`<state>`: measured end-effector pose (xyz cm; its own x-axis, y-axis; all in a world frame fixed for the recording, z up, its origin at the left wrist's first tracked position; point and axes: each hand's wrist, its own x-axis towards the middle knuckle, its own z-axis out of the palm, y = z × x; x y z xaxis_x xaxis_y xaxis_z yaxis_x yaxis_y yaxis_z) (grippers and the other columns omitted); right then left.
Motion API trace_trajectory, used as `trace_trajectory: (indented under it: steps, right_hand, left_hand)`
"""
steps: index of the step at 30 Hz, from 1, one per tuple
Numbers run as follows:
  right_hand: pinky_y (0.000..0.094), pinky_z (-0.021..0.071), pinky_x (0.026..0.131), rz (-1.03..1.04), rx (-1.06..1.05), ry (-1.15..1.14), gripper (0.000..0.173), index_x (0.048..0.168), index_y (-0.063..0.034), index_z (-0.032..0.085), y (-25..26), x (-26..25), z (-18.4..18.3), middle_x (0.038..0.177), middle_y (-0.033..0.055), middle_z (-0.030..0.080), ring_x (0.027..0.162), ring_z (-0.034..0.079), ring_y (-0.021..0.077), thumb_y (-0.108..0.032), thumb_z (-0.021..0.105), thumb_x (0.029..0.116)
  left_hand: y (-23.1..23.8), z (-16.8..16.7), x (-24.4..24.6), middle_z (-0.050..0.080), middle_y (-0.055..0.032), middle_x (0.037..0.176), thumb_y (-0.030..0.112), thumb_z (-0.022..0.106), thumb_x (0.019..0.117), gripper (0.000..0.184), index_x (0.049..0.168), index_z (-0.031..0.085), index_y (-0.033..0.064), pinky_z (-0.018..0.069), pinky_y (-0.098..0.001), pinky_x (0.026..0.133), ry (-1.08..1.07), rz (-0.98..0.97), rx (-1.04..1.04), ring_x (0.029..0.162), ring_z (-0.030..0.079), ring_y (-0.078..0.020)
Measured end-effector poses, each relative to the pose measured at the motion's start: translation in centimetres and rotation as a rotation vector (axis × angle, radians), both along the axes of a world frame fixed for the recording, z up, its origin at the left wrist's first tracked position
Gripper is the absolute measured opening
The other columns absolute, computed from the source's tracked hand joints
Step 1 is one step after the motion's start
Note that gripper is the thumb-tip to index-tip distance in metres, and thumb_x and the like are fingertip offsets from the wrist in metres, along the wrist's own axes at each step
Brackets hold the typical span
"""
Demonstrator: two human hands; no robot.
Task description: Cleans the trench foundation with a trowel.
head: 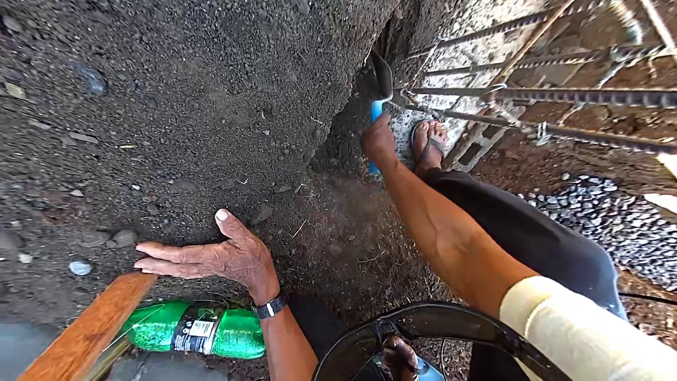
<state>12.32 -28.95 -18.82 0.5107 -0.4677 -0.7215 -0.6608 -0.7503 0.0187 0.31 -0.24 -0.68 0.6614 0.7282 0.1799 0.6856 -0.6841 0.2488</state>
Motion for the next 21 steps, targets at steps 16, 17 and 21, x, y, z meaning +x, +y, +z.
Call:
trace_trajectory:
  steps: [16, 17, 21]
  right_hand:
    - [0.0574, 0.0590, 0.084, -0.097, -0.016, 0.089, 0.062, 0.150, -0.0036, 0.027, 1.1, -4.6, 0.6, 0.114, 0.0233, 0.068, 0.103, 0.072, 0.0392, -0.019, 0.057, 0.0973]
    - [0.0569, 0.0595, 0.083, -0.100, -0.015, 0.081, 0.064, 0.151, -0.0043, 0.024, 1.8, -5.0, 0.3, 0.114, 0.0227, 0.068, 0.103, 0.072, 0.0387, -0.018, 0.057, 0.0977]
    - [0.0640, 0.0578, 0.076, 0.033, 0.053, 0.150, 0.057, 0.147, -0.0040, 0.027, 0.9, -10.6, 2.8, 0.110, 0.0279, 0.066, 0.097, 0.071, 0.0471, -0.020, 0.055, 0.1007]
  left_hand:
    - [0.0, 0.0, -0.1, 0.007, -0.0436, 0.161, 0.056, 0.062, 0.0935, 0.106, 0.157, 0.015, -0.0146, 0.0073, -0.0581, 0.126, 0.004, -0.003, 0.005, 0.153, 0.006, -0.0549]
    - [0.1, 0.0, -0.1, 0.006, -0.0432, 0.161, 0.055, 0.063, 0.0933, 0.106, 0.157, 0.015, -0.0142, 0.0070, -0.0580, 0.126, 0.000, -0.002, 0.002, 0.153, 0.005, -0.0542]
    - [0.2, 0.0, -0.1, 0.007, -0.0426, 0.162, 0.058, 0.062, 0.0922, 0.107, 0.157, 0.016, -0.0138, 0.0072, -0.0571, 0.126, 0.005, 0.005, -0.001, 0.153, 0.006, -0.0533]
